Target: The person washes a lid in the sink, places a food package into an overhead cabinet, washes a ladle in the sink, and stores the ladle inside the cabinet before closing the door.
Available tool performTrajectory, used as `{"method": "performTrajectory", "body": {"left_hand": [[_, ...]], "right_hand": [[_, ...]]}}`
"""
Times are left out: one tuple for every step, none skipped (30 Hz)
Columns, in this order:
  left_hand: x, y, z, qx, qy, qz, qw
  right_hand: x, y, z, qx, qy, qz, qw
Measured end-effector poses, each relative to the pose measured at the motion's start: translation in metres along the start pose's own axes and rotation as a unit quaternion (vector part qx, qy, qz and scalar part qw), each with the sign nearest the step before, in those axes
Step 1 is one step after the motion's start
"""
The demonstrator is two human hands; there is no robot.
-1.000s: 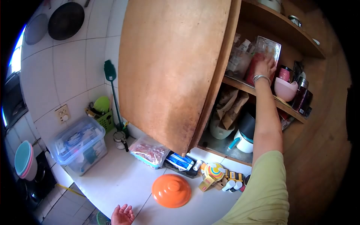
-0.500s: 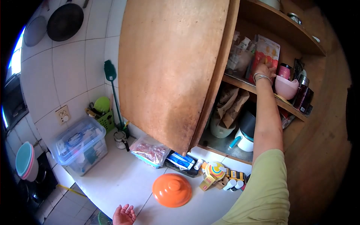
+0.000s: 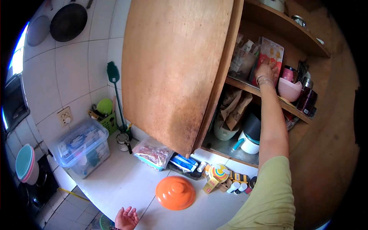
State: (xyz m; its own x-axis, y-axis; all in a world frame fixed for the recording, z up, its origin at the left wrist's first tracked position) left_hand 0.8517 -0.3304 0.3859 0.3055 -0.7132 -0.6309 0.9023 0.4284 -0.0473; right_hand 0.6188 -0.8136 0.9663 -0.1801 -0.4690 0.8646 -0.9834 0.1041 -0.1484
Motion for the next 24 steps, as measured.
{"method": "performTrajectory", "body": {"left_hand": [[-0.001, 0.001, -0.001, 0.0, -0.001, -0.001, 1.0], [-0.002, 0.002, -0.002, 0.002, -0.003, -0.002, 1.0], [-0.002, 0.003, -0.002, 0.004, -0.006, -0.004, 1.0], [0.001, 0.006, -0.009, 0.005, -0.009, -0.006, 1.0], [0.007, 0.009, -0.011, 0.002, -0.063, -0.024, 0.998], [0.005, 0.008, -0.003, -0.001, -0.116, -0.042, 0.992], [0.005, 0.009, -0.003, 0.0, -0.118, -0.042, 0.992], [0.004, 0.01, -0.006, -0.002, -0.109, -0.038, 0.993], [0.002, 0.011, -0.006, -0.004, -0.1, -0.032, 0.994], [0.0, 0.011, -0.003, -0.002, -0.103, -0.031, 0.994], [-0.003, 0.011, -0.002, -0.009, -0.097, -0.023, 0.995], [-0.004, 0.012, -0.002, -0.016, -0.09, -0.015, 0.996], [-0.005, 0.012, -0.001, -0.014, -0.09, -0.014, 0.996], [-0.004, 0.013, -0.001, -0.013, -0.093, -0.015, 0.995], [-0.004, 0.013, -0.002, -0.013, -0.095, -0.015, 0.995], [-0.002, 0.015, -0.004, -0.012, -0.095, -0.013, 0.995], [0.0, 0.016, -0.006, -0.007, -0.104, -0.017, 0.994], [0.001, 0.017, -0.006, -0.002, -0.113, -0.02, 0.993], [0.001, 0.018, -0.007, -0.002, -0.112, -0.018, 0.994], [0.002, 0.018, -0.009, -0.005, -0.105, -0.016, 0.994], [0.002, 0.018, -0.011, -0.009, -0.099, -0.014, 0.995], [0.002, 0.018, -0.013, -0.01, -0.098, -0.014, 0.995], [0.003, 0.018, -0.014, -0.014, -0.097, -0.018, 0.995], [0.003, 0.019, -0.015, -0.018, -0.096, -0.021, 0.995]], "right_hand": [[-0.003, 0.002, -0.009, -0.001, 0.001, 0.0, 1.0], [-0.006, 0.002, -0.011, 0.043, -0.042, -0.004, 0.998], [-0.012, 0.0, -0.015, 0.087, -0.085, -0.007, 0.993], [-0.014, -0.002, -0.02, 0.087, -0.082, -0.007, 0.993], [-0.017, -0.007, -0.021, 0.095, -0.1, -0.03, 0.99], [-0.022, -0.014, -0.023, 0.104, -0.119, -0.054, 0.986], [-0.027, -0.017, -0.029, 0.104, -0.117, -0.052, 0.986], [-0.035, -0.027, -0.038, 0.122, -0.099, -0.088, 0.984], [-0.042, -0.037, -0.049, 0.141, -0.081, -0.123, 0.979], [-0.051, -0.049, -0.054, 0.162, -0.091, -0.152, 0.971], [-0.057, -0.058, -0.058, 0.182, -0.101, -0.181, 0.961], [-0.059, -0.067, -0.054, 0.178, -0.076, -0.206, 0.959], [-0.057, -0.072, -0.047, 0.209, -0.063, -0.208, 0.953], [-0.042, -0.079, -0.017, 0.227, -0.055, -0.176, 0.956], [-0.036, -0.082, -0.013, 0.238, -0.052, -0.159, 0.957], [-0.03, -0.084, -0.009, 0.248, -0.048, -0.143, 0.957], [-0.025, -0.086, -0.006, 0.237, -0.038, -0.154, 0.959], [-0.026, -0.09, -0.011, 0.225, -0.028, -0.165, 0.96], [-0.018, -0.095, 0.005, 0.227, -0.03, -0.165, 0.959], [-0.006, -0.093, 0.021, 0.239, 0.03, -0.151, 0.959], [-0.009, -0.092, 0.017, 0.241, -0.006, -0.154, 0.958], [-0.014, -0.09, 0.011, 0.242, -0.041, -0.156, 0.957], [-0.019, -0.088, 0.005, 0.241, -0.077, -0.157, 0.955], [-0.025, -0.088, -0.001, 0.231, -0.105, -0.162, 0.954]]}}
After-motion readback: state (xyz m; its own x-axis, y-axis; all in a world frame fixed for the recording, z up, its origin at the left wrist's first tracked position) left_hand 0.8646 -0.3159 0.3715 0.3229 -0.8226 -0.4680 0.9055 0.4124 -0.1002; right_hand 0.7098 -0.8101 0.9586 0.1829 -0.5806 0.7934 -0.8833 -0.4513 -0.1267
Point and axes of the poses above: each hand's wrist, its own x-axis towards the middle knuckle, its own z-axis out of the palm, y = z × x, the point moved 9 cm from there along x, towards the middle knuckle, and after that the axes turned 11 degrees about -x, right-handed, at the moved point
